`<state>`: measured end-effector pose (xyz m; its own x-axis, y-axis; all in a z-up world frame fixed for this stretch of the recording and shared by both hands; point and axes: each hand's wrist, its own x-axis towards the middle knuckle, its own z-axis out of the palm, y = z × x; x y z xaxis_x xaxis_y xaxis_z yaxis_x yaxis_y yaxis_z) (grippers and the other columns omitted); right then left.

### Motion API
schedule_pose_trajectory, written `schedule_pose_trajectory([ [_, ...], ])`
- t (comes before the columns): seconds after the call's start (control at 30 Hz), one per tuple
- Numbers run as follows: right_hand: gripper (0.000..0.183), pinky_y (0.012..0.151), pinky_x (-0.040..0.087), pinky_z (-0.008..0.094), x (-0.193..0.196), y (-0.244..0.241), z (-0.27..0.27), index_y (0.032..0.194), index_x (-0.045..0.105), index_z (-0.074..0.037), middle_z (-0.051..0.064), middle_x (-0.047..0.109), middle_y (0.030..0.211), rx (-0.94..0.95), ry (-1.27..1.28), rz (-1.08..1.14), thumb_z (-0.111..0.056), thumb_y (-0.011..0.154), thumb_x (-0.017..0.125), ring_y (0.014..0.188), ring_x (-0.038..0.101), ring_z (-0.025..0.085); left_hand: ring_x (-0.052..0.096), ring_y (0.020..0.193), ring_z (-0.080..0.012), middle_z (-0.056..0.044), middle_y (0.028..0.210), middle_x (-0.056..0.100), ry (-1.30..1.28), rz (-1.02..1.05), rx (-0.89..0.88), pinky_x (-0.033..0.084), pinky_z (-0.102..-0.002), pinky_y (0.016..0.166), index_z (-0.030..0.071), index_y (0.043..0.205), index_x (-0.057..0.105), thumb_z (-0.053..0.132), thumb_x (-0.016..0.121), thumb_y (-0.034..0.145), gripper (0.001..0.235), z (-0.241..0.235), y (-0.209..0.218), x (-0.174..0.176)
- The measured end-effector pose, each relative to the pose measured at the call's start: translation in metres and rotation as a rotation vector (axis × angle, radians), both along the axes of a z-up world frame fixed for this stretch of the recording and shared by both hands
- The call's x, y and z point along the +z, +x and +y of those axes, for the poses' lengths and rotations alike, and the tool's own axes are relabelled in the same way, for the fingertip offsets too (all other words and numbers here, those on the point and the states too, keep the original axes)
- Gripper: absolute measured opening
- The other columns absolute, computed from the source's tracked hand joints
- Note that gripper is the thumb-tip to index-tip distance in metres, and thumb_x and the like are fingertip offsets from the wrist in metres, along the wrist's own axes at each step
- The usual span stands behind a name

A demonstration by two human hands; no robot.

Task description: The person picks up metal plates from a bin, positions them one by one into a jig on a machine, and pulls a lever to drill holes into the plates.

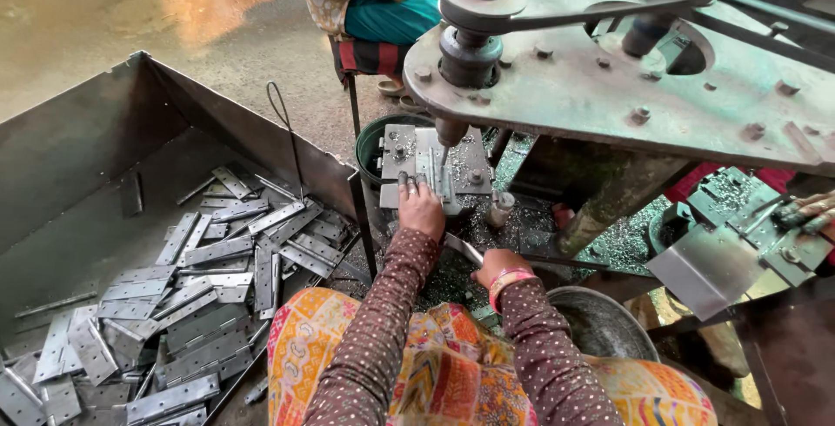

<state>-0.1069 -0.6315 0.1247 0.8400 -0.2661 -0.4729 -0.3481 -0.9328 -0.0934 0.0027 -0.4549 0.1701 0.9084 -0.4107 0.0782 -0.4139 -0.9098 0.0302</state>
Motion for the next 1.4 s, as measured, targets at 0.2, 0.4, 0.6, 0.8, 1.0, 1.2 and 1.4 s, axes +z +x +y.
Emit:
schedule_pose_trajectory([
  [0.2,0.045,0.080,0.056,0.048,-0.049,-0.070,0.016,0.100,0.071,-0.004,0.020,0.073,0.090,-0.101,0.140,-0.281,-0.047,0.088,0.072,0.088,0.071,0.039,0.064,0.116,-0.0329,-0.016,0.132,0.060,-0.013,-0.133,0.023,0.028,-0.053,0.117,0.003,0.111,0.068,0.014,0.059,0.093,0.024,0.002,0.010,-0.007],
  [0.4,0.051,0.081,0.057,0.044,-0.016,-0.013,0.005,0.105,0.071,-0.005,0.017,0.074,0.096,-0.012,0.070,-0.069,-0.052,0.084,0.073,0.087,0.072,0.032,0.064,0.112,-0.0323,-0.020,0.145,0.051,-0.091,0.015,-0.014,0.026,-0.056,0.116,-0.001,0.121,0.064,0.015,0.055,0.094,0.033,0.000,0.015,-0.017],
  [0.6,0.051,0.081,0.058,0.042,-0.005,-0.021,0.009,0.107,0.072,-0.006,0.015,0.075,0.096,0.068,0.096,0.057,-0.054,0.092,0.064,0.083,0.073,0.029,0.060,0.121,-0.0310,-0.016,0.140,0.054,-0.093,0.027,0.048,0.026,-0.052,0.116,0.000,0.124,0.063,0.013,0.050,0.096,0.034,-0.010,0.027,0.006],
  [0.8,0.050,0.081,0.057,0.045,-0.042,-0.060,0.017,0.107,0.073,-0.007,0.018,0.077,0.094,-0.104,0.208,-0.119,-0.052,0.085,0.070,0.084,0.073,0.032,0.063,0.121,-0.0237,-0.015,0.157,0.045,-0.006,0.167,-0.002,0.011,-0.055,0.132,0.002,0.121,0.067,0.013,0.044,0.105,0.030,0.005,0.009,0.007],
  [1.0,0.058,0.084,0.057,0.043,0.003,0.000,-0.003,0.105,0.072,0.000,0.019,0.072,0.100,0.001,0.070,0.052,-0.055,0.087,0.071,0.087,0.073,0.033,0.051,0.128,-0.0305,-0.016,0.147,0.047,-0.230,0.020,0.048,0.017,-0.056,0.115,0.000,0.128,0.059,0.012,0.046,0.094,0.038,-0.005,0.049,-0.007],
  [1.2,0.053,0.082,0.054,0.051,-0.049,-0.067,0.012,0.091,0.071,-0.006,0.022,0.073,0.091,-0.152,0.147,-0.269,-0.058,0.081,0.071,0.091,0.069,0.042,0.054,0.126,-0.0270,-0.013,0.131,0.059,-0.136,0.040,0.049,0.029,-0.054,0.113,0.007,0.113,0.069,0.019,0.053,0.093,0.028,-0.005,0.063,-0.008],
  [1.4,0.059,0.080,0.055,0.055,-0.084,-0.064,-0.020,0.091,0.070,-0.004,0.026,0.073,0.094,0.000,0.026,-0.234,-0.063,0.084,0.068,0.094,0.068,0.047,0.069,0.088,-0.0277,-0.009,0.097,0.073,-0.631,-0.544,-0.176,0.045,-0.067,0.084,0.010,0.079,0.075,0.022,0.064,0.069,0.019,0.048,0.016,-0.007],
])
